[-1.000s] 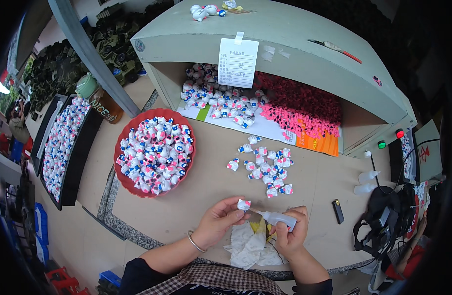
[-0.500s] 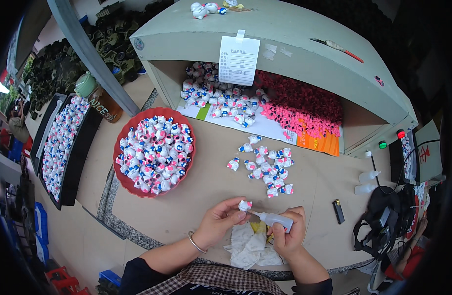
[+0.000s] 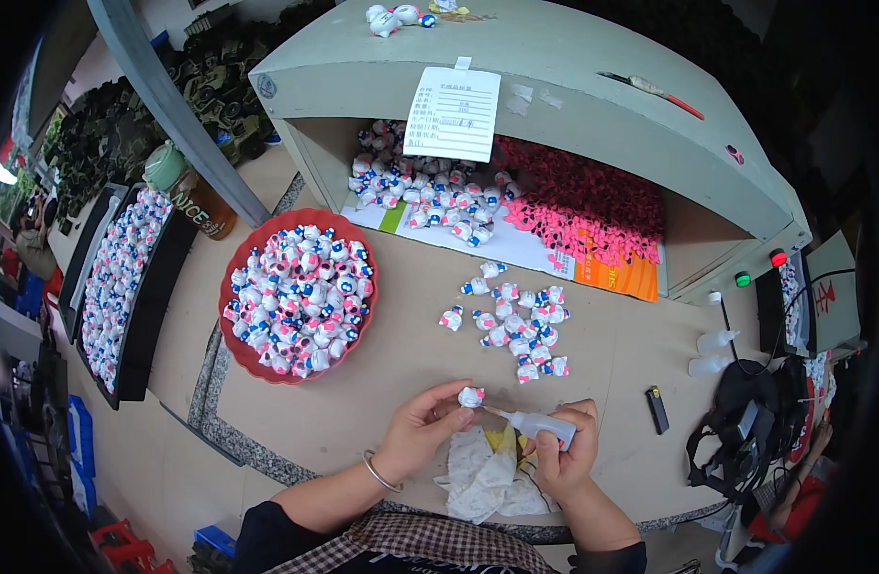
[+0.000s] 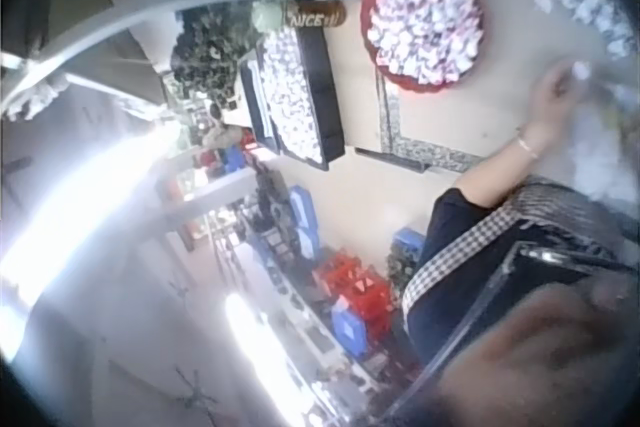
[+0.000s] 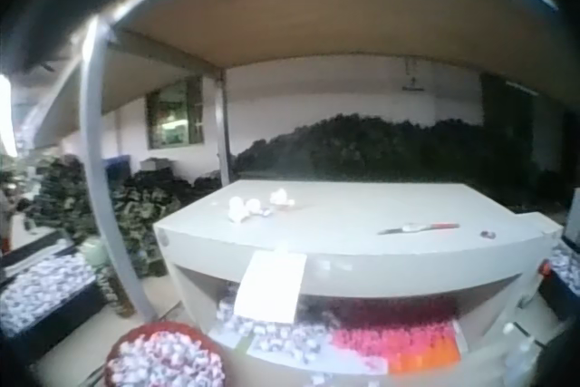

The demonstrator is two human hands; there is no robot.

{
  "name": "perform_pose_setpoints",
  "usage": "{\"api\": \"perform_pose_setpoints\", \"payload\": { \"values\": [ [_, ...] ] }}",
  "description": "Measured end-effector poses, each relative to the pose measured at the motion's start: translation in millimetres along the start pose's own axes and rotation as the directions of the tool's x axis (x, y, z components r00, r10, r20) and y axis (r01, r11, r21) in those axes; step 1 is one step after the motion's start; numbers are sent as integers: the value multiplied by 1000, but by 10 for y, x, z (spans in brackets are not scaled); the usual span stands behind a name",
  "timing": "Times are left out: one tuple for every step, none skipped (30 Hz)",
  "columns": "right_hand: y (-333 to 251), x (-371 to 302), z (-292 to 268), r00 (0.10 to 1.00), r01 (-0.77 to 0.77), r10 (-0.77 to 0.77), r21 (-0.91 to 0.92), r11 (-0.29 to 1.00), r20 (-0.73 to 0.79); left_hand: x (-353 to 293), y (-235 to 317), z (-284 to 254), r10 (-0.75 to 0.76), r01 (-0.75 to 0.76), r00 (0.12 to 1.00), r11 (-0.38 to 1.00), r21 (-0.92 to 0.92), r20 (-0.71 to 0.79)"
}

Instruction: The person applies adhesive from a bottle to small plastic figures and attaches them together by hand.

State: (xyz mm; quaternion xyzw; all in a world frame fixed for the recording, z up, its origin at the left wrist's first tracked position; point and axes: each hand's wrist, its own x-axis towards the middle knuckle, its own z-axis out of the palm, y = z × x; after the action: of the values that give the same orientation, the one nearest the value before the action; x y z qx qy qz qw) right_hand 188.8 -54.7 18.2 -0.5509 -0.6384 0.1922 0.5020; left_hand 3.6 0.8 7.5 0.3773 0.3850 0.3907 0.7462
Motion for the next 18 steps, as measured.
{"api": "perform_pose_setpoints", "payload": {
  "values": [
    [-47, 2, -7, 991, -120, 129, 203, 972, -30, -10, 19, 18, -14, 14, 1000, 1000, -10, 2],
    [-90, 8, -14, 966, -222, 257, 400, 890, -36, -12, 32, 28, -29, 29, 1000, 999, -20, 6],
    [-102, 62, -21, 966, -218, 254, 390, 894, -42, 3, 25, 24, -27, 27, 999, 999, -25, 17],
    [-111, 151, -31, 943, -237, 316, 455, 859, -106, 8, 9, 10, -22, 23, 1000, 999, -38, 18],
    [-120, 240, -60, 911, -245, 378, 518, 820, -167, 16, -3, 5, -17, 18, 1000, 999, -50, 21],
    [-146, 308, -146, 869, -380, 490, 539, 751, -70, 9, -4, -4, -13, 15, 999, 998, -55, 29],
    [-133, 392, -169, 871, -376, 485, 534, 758, -76, 4, -2, -10, -31, 33, 999, 998, -62, 28],
    [-90, 471, -162, 868, -400, 493, 518, 756, -50, -3, -14, -27, -50, 52, 998, 996, -67, 24],
    [-30, 554, -147, 865, -423, 501, 503, 754, -23, -7, -27, -46, -47, 49, 999, 997, -68, 26],
    [79, 632, -158, 867, -441, 499, 474, 762, 3, -9, -32, -45, -58, 60, 998, 995, -75, 33],
    [155, 737, -141, 882, -415, 472, 465, 782, -6, -13, -40, -46, -68, 71, 997, 994, -79, 35],
    [230, 866, -150, 873, -446, 488, 412, 794, 5, -8, -54, -41, -64, 67, 997, 995, -70, 37],
    [333, 996, -165, 864, -475, 504, 360, 803, 16, -9, -62, -38, -73, 76, 997, 994, -75, 39],
    [577, 1106, -149, 928, -359, 368, 124, 925, -59, -5, -62, -28, -75, 79, 996, 994, -81, 42],
    [777, 1215, -135, 972, -225, 213, -130, 966, -99, 8, -60, -18, -79, 83, 996, 993, -87, 48],
    [818, 1341, -102, 973, -220, 209, -124, 967, -101, 14, -69, -33, -74, 78, 996, 994, -82, 46],
    [843, 1459, -75, 995, -99, 91, -303, 948, -43, 23, -87, -44, -81, 85, 996, 990, -110, 41],
    [865, 1549, -31, 999, 32, -15, -461, 887, 39, 28, -94, -63, -90, 93, 996, 986, -138, 29]
  ]
}}
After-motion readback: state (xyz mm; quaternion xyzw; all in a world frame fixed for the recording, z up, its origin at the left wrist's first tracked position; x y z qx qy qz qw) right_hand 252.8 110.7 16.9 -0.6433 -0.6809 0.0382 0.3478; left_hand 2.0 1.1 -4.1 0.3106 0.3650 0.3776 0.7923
